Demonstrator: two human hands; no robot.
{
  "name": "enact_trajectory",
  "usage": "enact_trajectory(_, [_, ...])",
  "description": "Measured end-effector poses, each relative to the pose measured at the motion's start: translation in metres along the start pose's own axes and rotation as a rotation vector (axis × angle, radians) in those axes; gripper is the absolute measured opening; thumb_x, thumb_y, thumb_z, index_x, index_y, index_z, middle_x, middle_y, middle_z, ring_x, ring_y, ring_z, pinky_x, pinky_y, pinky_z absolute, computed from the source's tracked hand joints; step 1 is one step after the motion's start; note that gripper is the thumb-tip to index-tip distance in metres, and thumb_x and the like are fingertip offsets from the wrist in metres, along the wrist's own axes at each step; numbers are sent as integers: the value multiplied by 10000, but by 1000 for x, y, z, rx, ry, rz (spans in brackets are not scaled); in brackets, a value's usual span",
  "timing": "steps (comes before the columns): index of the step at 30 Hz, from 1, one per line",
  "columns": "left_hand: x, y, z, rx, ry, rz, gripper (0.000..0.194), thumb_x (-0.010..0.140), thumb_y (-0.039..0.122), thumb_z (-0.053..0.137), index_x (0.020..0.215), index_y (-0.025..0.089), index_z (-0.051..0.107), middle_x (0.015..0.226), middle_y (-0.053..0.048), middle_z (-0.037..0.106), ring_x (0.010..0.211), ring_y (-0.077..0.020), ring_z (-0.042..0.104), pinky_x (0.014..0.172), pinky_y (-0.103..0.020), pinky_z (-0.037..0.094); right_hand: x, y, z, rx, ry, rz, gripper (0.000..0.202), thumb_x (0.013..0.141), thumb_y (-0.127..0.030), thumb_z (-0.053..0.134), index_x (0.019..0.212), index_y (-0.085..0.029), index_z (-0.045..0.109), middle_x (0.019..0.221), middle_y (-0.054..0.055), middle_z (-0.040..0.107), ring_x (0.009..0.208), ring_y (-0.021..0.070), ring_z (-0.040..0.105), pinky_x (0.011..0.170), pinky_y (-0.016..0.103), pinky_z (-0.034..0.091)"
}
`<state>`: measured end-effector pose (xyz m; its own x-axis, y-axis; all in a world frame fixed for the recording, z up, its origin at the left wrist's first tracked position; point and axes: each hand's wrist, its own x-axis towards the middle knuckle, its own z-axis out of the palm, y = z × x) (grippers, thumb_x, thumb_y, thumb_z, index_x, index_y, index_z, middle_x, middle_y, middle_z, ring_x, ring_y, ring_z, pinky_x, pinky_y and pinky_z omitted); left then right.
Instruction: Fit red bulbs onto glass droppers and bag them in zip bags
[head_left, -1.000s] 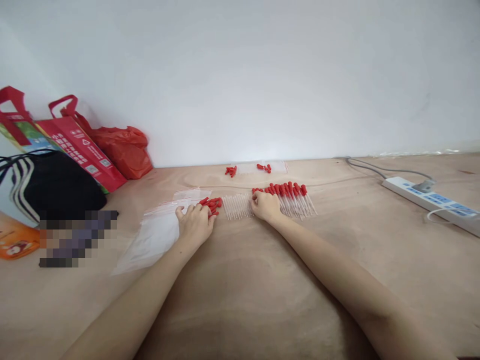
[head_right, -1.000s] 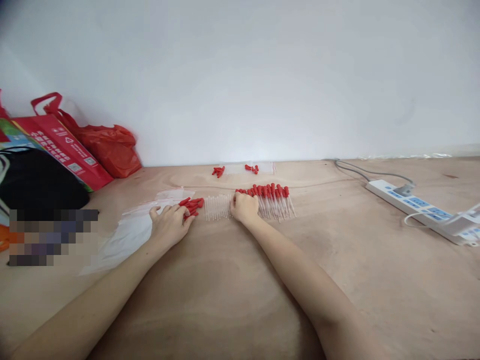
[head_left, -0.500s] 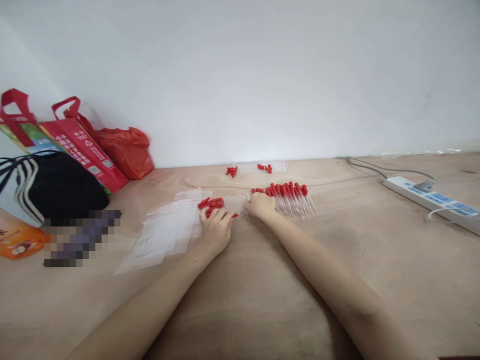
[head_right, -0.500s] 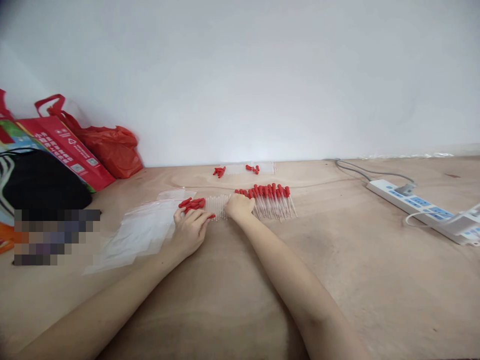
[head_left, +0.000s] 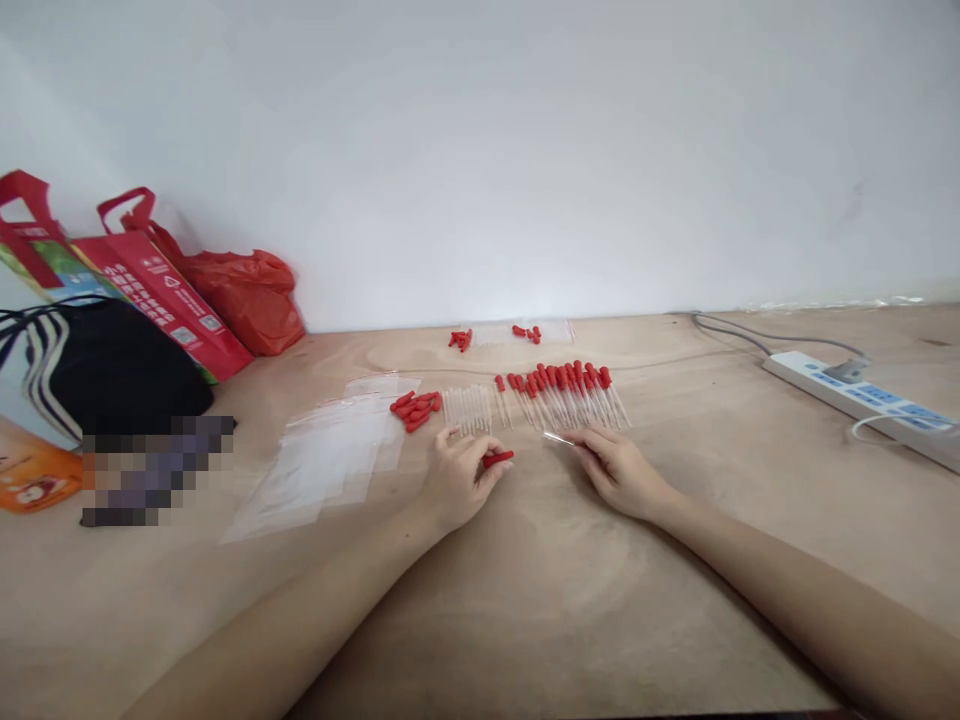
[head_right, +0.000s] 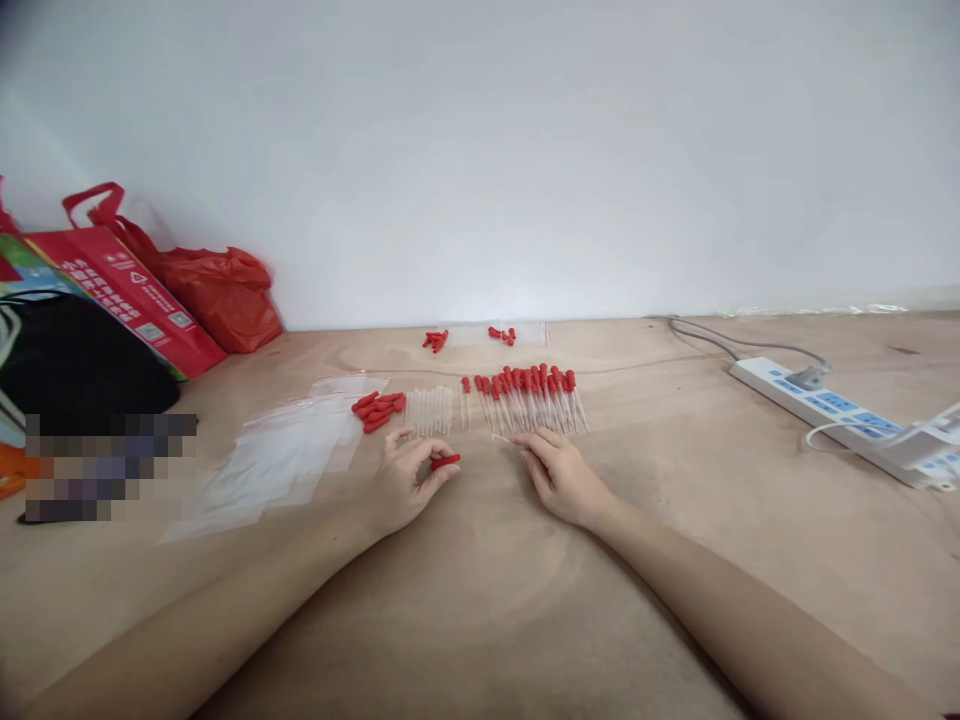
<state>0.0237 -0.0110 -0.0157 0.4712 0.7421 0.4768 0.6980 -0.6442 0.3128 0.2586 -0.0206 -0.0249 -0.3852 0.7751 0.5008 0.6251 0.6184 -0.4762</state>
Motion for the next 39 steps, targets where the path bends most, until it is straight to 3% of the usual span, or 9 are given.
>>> enact_trajectory(7, [2, 4, 3, -12, 55, 44, 159, 843, 314, 453, 800, 191, 543, 739, 24, 661, 665, -121, 589, 923, -381, 232, 9, -17, 10, 25, -11, -68, 202, 844, -204, 389, 932, -174, 568, 755, 56, 584, 704, 144, 538, 654, 274, 413])
enact_trajectory(13, [2, 2, 3, -12, 52, 108, 163, 863, 286, 443, 928, 212, 573, 811, 13, 684, 745, -133, 607, 923, -382, 221, 8, -20, 14, 60, 7, -55, 196, 842, -213, 401, 921, -166, 575, 741, 51, 582, 694, 138, 528, 657, 274, 399])
enact_trajectory(21, [2, 1, 5, 29, 40, 100, 201, 870, 285, 414, 875, 214, 602, 759, 7, 681, 712, -134, 601, 925, -377, 238, 8, -19, 13, -15, -52, -46, 220, 855, -241, 404, 933, -198, 605, 768, 37, 614, 677, 123, 545, 671, 283, 350])
enact_trajectory(31, [3, 5, -3, -101, -153, 190, 180, 851, 239, 428, 790, 219, 596, 709, 30, 657, 690, -124, 588, 937, -385, 205, 9, -7, 10, -98, -98, -178, 241, 826, -193, 440, 950, -242, 640, 820, 37, 636, 732, 134, 537, 725, 320, 263])
enact_trajectory(39, [2, 3, -1, -119, -139, 194, 175, 847, 252, 442, 774, 209, 594, 691, 27, 655, 659, -115, 584, 939, -388, 207, 9, -9, 11, -248, -28, -289, 284, 770, -112, 432, 925, -228, 641, 765, 17, 616, 656, 120, 484, 679, 312, 222])
